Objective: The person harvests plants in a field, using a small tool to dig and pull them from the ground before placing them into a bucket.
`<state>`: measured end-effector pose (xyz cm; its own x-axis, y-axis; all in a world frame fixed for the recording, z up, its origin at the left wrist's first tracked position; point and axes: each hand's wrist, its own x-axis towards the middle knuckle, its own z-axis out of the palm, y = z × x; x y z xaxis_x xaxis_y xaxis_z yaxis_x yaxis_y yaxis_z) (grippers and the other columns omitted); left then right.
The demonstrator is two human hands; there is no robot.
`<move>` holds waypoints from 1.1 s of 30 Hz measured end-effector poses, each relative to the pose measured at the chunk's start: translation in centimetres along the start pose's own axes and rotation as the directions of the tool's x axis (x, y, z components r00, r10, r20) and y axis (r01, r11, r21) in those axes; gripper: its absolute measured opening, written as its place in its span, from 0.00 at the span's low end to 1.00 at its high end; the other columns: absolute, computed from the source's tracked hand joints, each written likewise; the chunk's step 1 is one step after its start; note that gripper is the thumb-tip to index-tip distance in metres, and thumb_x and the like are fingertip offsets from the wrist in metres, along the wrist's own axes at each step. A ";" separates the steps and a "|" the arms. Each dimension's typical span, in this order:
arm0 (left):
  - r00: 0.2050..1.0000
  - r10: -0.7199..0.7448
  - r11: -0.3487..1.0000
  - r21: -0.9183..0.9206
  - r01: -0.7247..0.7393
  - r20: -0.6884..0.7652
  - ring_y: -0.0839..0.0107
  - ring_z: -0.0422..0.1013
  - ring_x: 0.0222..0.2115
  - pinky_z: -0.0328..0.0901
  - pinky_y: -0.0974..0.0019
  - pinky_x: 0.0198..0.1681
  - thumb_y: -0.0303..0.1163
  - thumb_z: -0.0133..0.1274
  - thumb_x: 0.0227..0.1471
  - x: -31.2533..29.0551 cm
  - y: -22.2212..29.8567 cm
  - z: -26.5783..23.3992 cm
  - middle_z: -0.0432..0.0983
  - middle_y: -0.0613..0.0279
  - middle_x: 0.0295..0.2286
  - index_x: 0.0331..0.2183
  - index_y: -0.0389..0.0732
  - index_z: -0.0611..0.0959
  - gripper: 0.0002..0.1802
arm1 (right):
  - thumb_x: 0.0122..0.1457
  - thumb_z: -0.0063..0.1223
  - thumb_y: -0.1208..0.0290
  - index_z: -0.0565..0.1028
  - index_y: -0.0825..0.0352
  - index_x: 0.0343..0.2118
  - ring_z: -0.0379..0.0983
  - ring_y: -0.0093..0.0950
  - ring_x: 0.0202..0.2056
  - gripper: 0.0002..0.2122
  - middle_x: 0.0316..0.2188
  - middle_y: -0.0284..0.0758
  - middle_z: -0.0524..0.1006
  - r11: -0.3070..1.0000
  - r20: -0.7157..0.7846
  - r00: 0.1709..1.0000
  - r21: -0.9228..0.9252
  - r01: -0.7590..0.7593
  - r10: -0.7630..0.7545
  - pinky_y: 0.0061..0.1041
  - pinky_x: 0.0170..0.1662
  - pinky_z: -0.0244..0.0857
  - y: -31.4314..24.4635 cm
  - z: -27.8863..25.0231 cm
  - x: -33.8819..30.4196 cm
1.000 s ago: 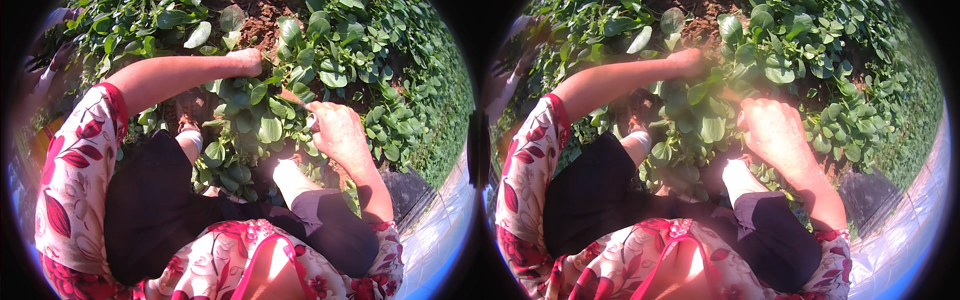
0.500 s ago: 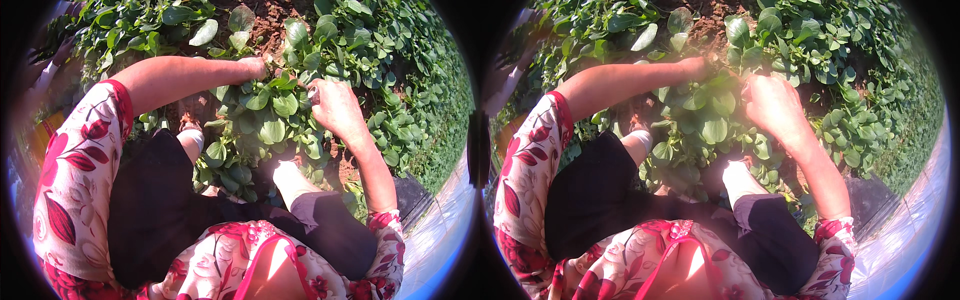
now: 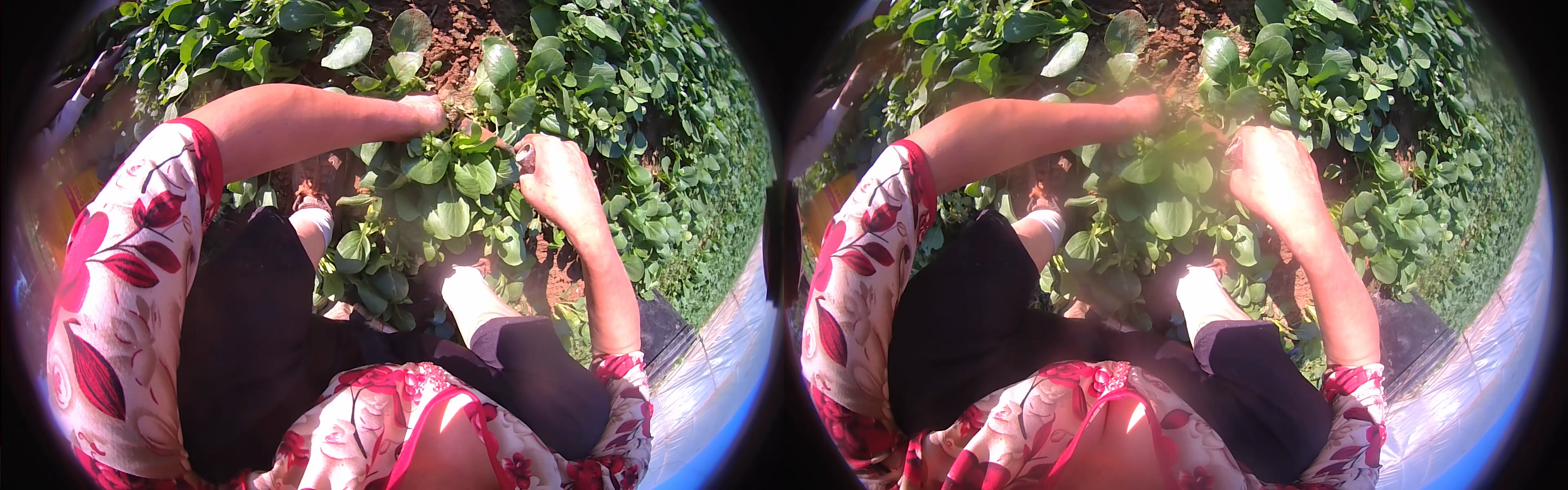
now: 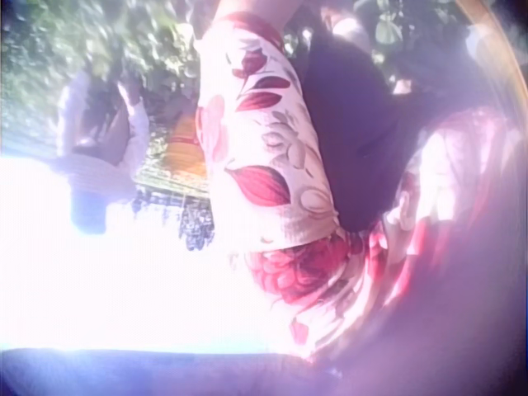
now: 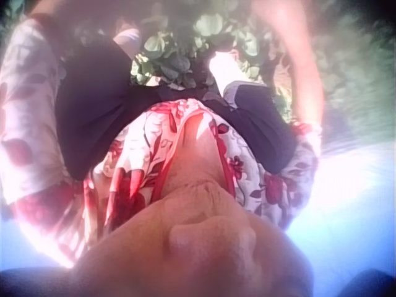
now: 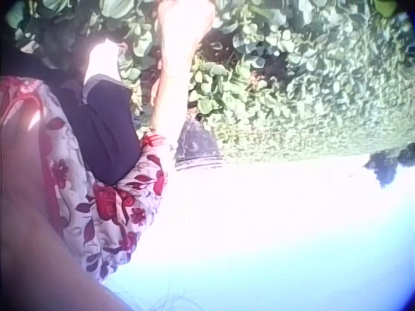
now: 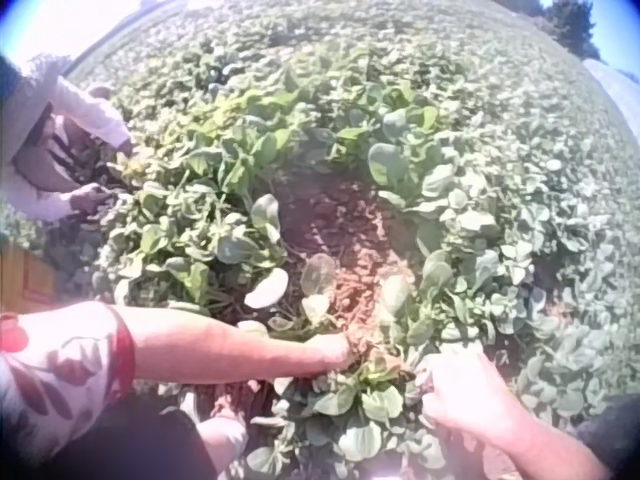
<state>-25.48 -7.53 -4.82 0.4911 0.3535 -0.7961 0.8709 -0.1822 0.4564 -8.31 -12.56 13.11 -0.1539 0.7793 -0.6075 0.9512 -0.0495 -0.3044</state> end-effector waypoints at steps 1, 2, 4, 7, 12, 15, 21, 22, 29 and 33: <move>0.997 0.078 0.989 0.125 -0.078 0.010 0.64 0.75 0.32 0.68 0.61 0.35 0.38 0.51 0.46 -0.3 -0.1 -0.1 0.78 0.58 0.31 0.33 0.44 0.83 0.12 | 0.39 0.48 0.79 0.75 0.71 0.33 0.74 0.41 0.33 0.14 0.25 0.45 0.76 1.000 -0.010 1.000 0.004 0.011 -0.011 0.35 0.40 0.67 0.0 0.1 0.0; 0.996 0.091 0.987 0.133 -0.092 0.013 0.64 0.75 0.32 0.68 0.61 0.36 0.38 0.52 0.46 -0.4 -0.1 -0.2 0.78 0.58 0.31 0.33 0.43 0.83 0.13 | 0.39 0.48 0.79 0.75 0.71 0.33 0.74 0.41 0.32 0.14 0.25 0.45 0.76 1.000 -0.020 1.000 0.006 0.023 -0.023 0.35 0.40 0.67 0.0 0.2 0.0; 0.996 0.090 0.991 0.097 -0.091 0.014 0.64 0.75 0.32 0.68 0.61 0.36 0.39 0.52 0.46 -0.7 0.1 -0.4 0.78 0.58 0.31 0.32 0.43 0.83 0.13 | 0.39 0.47 0.80 0.75 0.71 0.33 0.74 0.42 0.32 0.14 0.25 0.46 0.76 0.999 -0.050 0.998 -0.003 0.038 -0.038 0.35 0.40 0.67 0.1 0.8 0.1; 0.997 0.080 0.995 0.050 -0.081 0.017 0.64 0.74 0.33 0.68 0.62 0.36 0.40 0.52 0.46 -1.0 0.2 -0.7 0.78 0.58 0.31 0.32 0.42 0.83 0.14 | 0.39 0.45 0.81 0.75 0.72 0.32 0.74 0.44 0.33 0.13 0.25 0.48 0.76 0.999 -0.035 0.999 0.024 0.037 -0.036 0.36 0.40 0.67 0.0 0.9 0.3; 0.998 0.069 0.998 -0.009 -0.069 0.006 0.64 0.74 0.33 0.68 0.62 0.36 0.41 0.52 0.47 -1.2 0.6 -1.2 0.78 0.57 0.32 0.31 0.40 0.83 0.15 | 0.40 0.44 0.81 0.75 0.73 0.28 0.74 0.45 0.33 0.11 0.24 0.51 0.75 1.000 0.024 0.999 -0.009 -0.024 0.024 0.38 0.39 0.66 -1.1 0.6 1.2; 0.999 -0.041 0.998 -0.043 0.040 -0.023 0.63 0.74 0.37 0.67 0.63 0.40 0.39 0.49 0.45 -1.3 1.4 -1.1 0.77 0.55 0.36 0.33 0.40 0.83 0.16 | 0.41 0.44 0.80 0.76 0.73 0.29 0.73 0.45 0.30 0.11 0.22 0.50 0.75 0.995 0.014 0.998 0.072 -0.062 0.061 0.36 0.36 0.67 -0.4 1.3 0.8; 0.997 0.080 0.969 0.236 -0.077 -0.003 0.67 0.74 0.33 0.68 0.65 0.39 0.42 0.52 0.44 0.1 1.0 -1.0 0.78 0.60 0.33 0.32 0.46 0.84 0.14 | 0.43 0.52 0.72 0.78 0.68 0.29 0.75 0.39 0.32 0.10 0.26 0.45 0.77 0.873 -0.039 0.976 0.455 -0.173 0.214 0.30 0.36 0.68 3.6 4.4 -0.6; 0.993 0.114 0.938 0.331 -0.104 -0.011 0.69 0.74 0.30 0.69 0.65 0.36 0.45 0.54 0.44 1.0 0.4 -0.7 0.79 0.63 0.29 0.31 0.49 0.84 0.14 | 0.43 0.51 0.72 0.78 0.67 0.29 0.74 0.39 0.31 0.09 0.26 0.45 0.77 0.802 -0.002 0.957 0.546 -0.241 0.289 0.29 0.36 0.67 3.8 4.6 -0.8; 0.971 0.217 0.715 0.662 -0.227 0.099 0.67 0.74 0.29 0.69 0.67 0.34 0.38 0.54 0.43 3.8 -0.9 0.3 0.78 0.62 0.27 0.31 0.48 0.84 0.11 | 0.45 0.55 0.78 0.77 0.70 0.33 0.67 0.18 0.18 0.10 0.20 0.30 0.74 0.694 0.039 0.950 0.674 -0.254 0.310 0.19 0.22 0.61 4.0 5.6 -1.4; 0.941 0.333 0.660 0.700 -0.274 0.055 0.70 0.74 0.29 0.69 0.71 0.34 0.31 0.59 0.33 4.0 -1.9 -1.8 0.77 0.67 0.24 0.25 0.49 0.83 0.09 | 0.48 0.51 0.80 0.75 0.70 0.34 0.59 0.13 0.12 0.09 0.16 0.26 0.69 0.216 0.256 0.895 0.912 -0.349 0.365 0.16 0.14 0.55 5.3 6.4 -1.0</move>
<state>-25.19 -4.08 -8.19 0.7530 0.2214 -0.6196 0.4512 -0.8592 0.2414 -4.88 -17.60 7.41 0.1411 0.5198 -0.8426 0.0150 -0.8521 -0.5231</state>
